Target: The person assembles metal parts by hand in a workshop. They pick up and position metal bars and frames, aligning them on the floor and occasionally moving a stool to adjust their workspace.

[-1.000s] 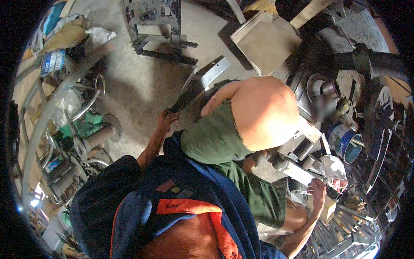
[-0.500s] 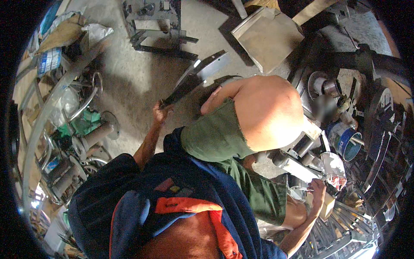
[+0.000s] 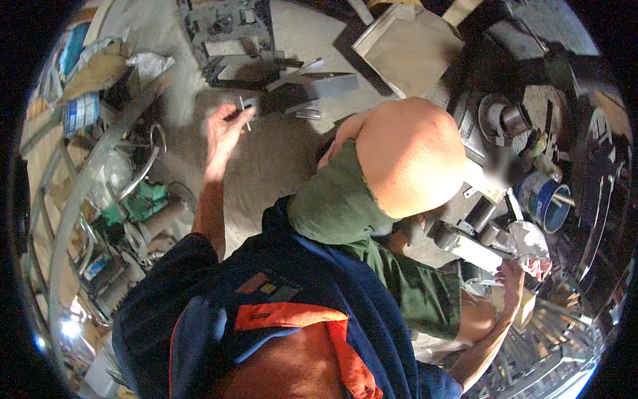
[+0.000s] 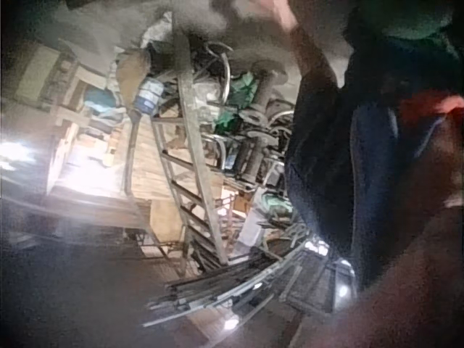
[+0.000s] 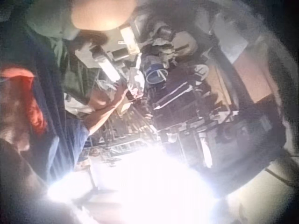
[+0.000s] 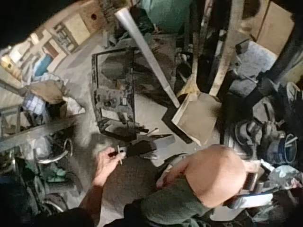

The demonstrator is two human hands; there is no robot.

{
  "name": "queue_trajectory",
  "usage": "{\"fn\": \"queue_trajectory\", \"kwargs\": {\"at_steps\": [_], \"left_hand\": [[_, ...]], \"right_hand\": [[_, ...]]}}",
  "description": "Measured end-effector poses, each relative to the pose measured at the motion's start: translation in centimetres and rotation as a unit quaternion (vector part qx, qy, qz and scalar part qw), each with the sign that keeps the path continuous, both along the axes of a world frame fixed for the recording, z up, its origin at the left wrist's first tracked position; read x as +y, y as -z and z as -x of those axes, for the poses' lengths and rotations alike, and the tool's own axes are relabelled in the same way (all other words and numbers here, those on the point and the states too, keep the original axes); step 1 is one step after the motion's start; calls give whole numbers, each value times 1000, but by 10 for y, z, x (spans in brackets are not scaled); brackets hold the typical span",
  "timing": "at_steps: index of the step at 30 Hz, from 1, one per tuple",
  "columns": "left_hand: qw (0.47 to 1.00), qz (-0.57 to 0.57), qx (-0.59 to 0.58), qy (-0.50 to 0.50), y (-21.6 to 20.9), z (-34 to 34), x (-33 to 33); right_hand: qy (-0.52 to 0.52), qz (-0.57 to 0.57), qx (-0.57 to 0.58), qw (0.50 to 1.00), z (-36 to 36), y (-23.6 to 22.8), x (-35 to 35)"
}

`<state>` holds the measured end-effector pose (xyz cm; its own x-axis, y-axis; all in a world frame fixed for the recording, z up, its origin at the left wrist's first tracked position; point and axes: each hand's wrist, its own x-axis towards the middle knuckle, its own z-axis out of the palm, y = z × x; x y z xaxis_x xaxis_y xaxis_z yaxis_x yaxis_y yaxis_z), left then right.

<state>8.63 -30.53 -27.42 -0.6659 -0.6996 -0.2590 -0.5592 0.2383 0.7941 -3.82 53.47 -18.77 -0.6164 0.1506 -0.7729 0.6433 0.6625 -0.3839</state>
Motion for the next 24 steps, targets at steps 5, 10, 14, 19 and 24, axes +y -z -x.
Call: {"fn": "queue_trajectory", "kwargs": {"at_steps": [5,10,14,19,24], "left_hand": [[981,135,-20,137,-40,75,-28],[964,132,-23,231,-58,137,-55],[964,50,-110,237,-55,160,-79],[964,49,-123,229,-62,161,-75],[961,31,-102,254,-67,165,-72]], "right_hand": [[36,30,49,998,-10,-6,-9],[19,-15,60,998,-19,-22,-21],[6,-19,63,998,-25,-29,-28],[30,-5,85,996,-40,-26,-24],[33,2,68,997,-49,-17,-3]]}}
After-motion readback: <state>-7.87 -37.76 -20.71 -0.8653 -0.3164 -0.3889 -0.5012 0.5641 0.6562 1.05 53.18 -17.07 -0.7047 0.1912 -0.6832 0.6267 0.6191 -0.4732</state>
